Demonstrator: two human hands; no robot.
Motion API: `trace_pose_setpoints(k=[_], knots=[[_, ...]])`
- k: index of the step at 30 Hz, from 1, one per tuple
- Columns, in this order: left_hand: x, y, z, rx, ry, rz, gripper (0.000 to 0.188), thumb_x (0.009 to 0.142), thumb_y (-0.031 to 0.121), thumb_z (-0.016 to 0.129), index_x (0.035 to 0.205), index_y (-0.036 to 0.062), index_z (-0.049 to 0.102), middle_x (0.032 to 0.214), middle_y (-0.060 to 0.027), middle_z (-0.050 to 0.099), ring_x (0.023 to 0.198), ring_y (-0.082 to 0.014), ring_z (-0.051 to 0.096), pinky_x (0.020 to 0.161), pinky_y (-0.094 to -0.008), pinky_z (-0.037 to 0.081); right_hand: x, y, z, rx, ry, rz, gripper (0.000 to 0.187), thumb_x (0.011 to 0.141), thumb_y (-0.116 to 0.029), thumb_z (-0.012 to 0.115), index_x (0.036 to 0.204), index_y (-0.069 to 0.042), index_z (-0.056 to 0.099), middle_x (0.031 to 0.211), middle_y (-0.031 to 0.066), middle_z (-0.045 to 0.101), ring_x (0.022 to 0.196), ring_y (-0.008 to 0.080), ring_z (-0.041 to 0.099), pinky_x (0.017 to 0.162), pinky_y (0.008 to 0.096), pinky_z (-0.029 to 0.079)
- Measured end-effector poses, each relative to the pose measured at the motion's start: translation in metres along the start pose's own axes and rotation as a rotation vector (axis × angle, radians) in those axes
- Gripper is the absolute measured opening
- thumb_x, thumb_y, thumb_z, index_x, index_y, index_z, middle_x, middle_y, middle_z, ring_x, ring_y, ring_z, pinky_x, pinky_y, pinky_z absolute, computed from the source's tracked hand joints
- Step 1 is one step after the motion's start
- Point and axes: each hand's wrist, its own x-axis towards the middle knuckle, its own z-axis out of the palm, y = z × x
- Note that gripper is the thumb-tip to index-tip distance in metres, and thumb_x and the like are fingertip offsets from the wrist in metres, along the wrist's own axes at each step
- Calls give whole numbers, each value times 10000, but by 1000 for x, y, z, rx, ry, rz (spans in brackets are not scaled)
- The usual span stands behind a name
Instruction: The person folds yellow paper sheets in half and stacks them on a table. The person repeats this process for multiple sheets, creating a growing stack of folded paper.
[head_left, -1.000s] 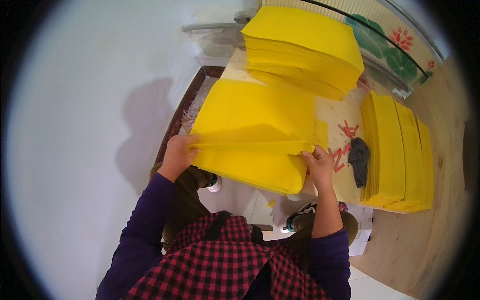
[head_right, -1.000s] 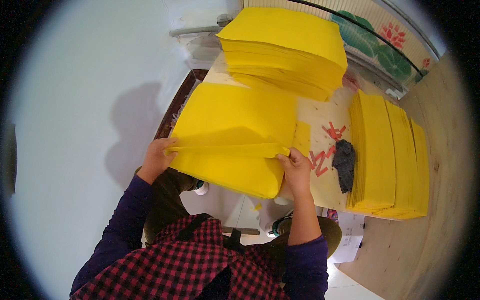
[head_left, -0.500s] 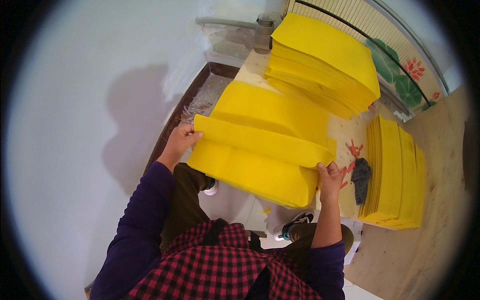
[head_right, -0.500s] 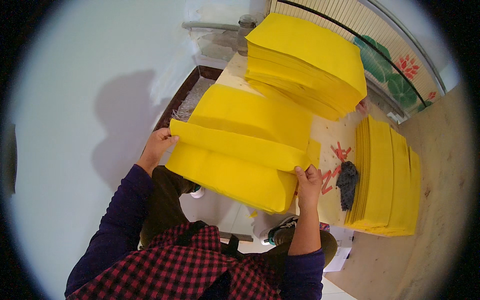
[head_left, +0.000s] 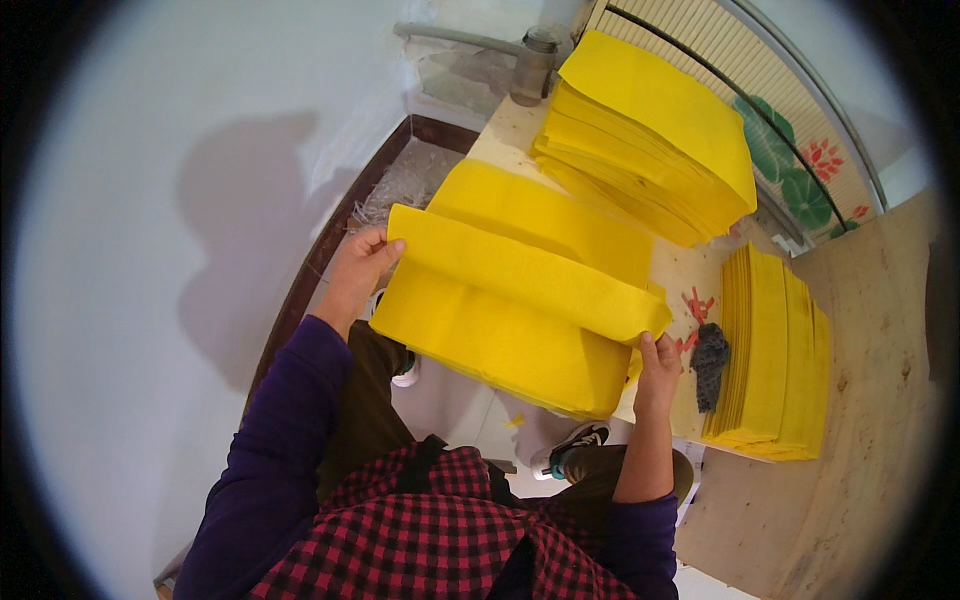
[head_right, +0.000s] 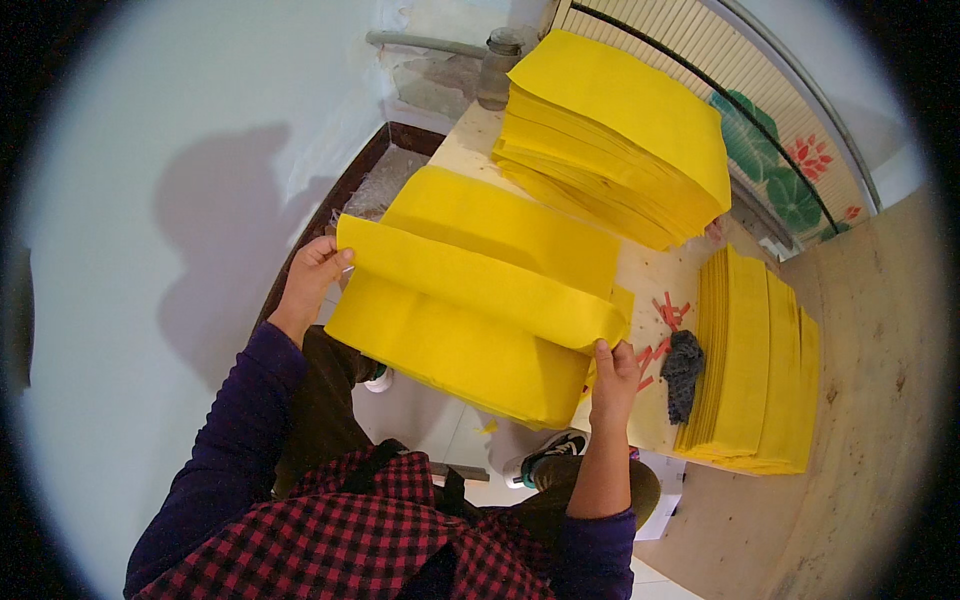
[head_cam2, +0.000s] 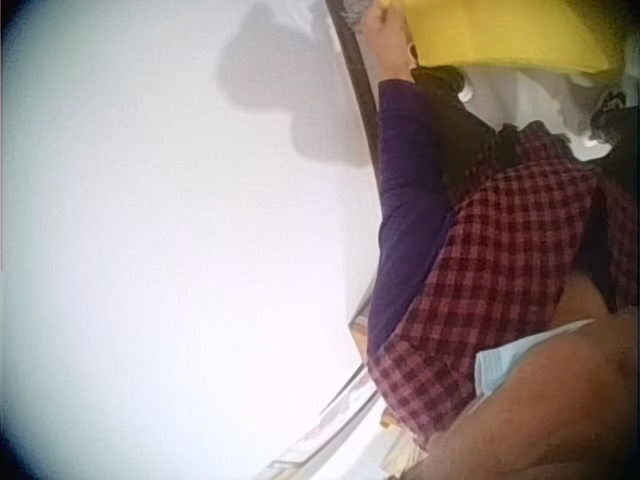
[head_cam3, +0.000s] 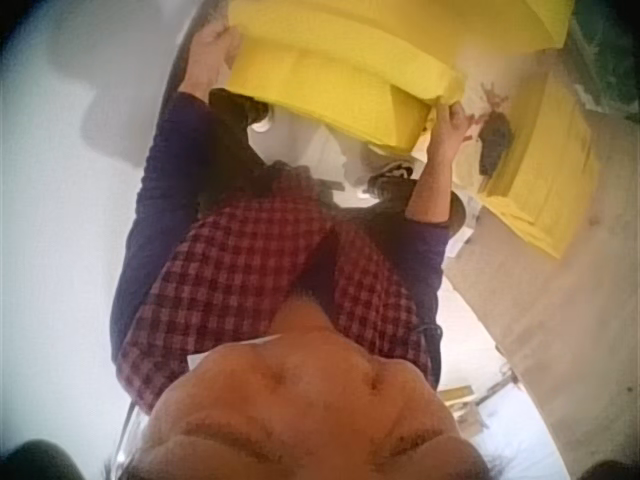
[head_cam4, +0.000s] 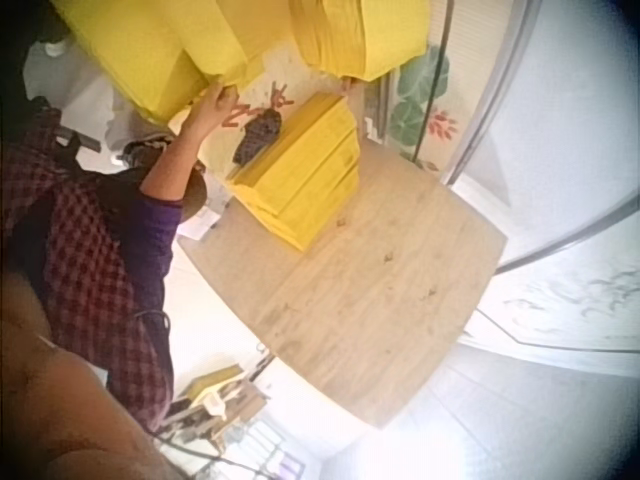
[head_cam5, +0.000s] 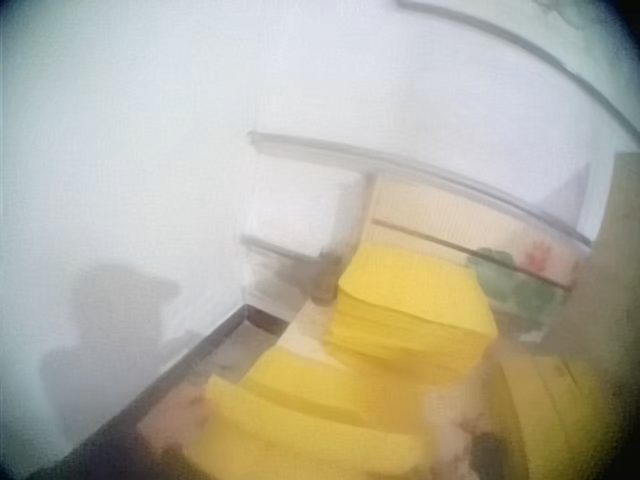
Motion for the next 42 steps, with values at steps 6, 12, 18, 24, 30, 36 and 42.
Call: trace_pose_setpoints(k=[6,12,18,24,30,36,42], knots=[[0,-4,-1,-31,25,57,108,919,96,600,959,11,653,884,8,641,777,-54,564,709,-205,442,-7,-1,-1,-34,26,-67,186,939,-130,601,790,-27,558,798,-23,544,734,66,459,704,230,387],[-1,-3,-7,16,7,-120,116,909,117,598,930,17,654,827,19,621,719,-51,541,637,-213,418,-22,0,-3,-242,-33,-37,244,936,-132,606,734,-21,526,694,-55,478,652,46,405,586,203,336],[-2,-8,-17,218,-34,-181,113,903,116,601,917,18,654,797,26,610,718,-60,524,643,-224,404,-32,6,-4,-238,-55,51,245,927,-122,610,726,-15,520,680,-65,471,623,35,384,543,215,316],[-1,-17,-16,258,-80,-145,106,895,87,609,934,-3,649,821,10,621,757,-75,546,700,-249,433,-34,16,-8,-303,-40,37,231,894,-109,640,720,-12,524,652,-62,466,599,36,390,528,212,322],[2,-23,-17,337,-35,-143,105,880,81,637,911,-19,634,803,3,616,731,-77,535,679,-249,431,-35,14,-10,-426,9,11,228,841,-114,699,713,-13,539,626,-56,441,584,44,391,523,219,336],[3,-28,-19,482,-8,-82,122,857,82,665,849,-30,616,740,-14,598,669,-89,523,629,-257,427,-36,9,-10,-513,15,-5,212,829,-106,709,720,-4,558,626,-57,461,575,46,402,519,220,348],[4,-37,-20,514,30,-57,138,835,95,685,829,-26,619,716,-33,606,657,-102,534,617,-275,431,-36,11,-9,-419,39,45,176,810,-83,720,737,-9,579,633,-46,486,574,54,427,521,220,365]])
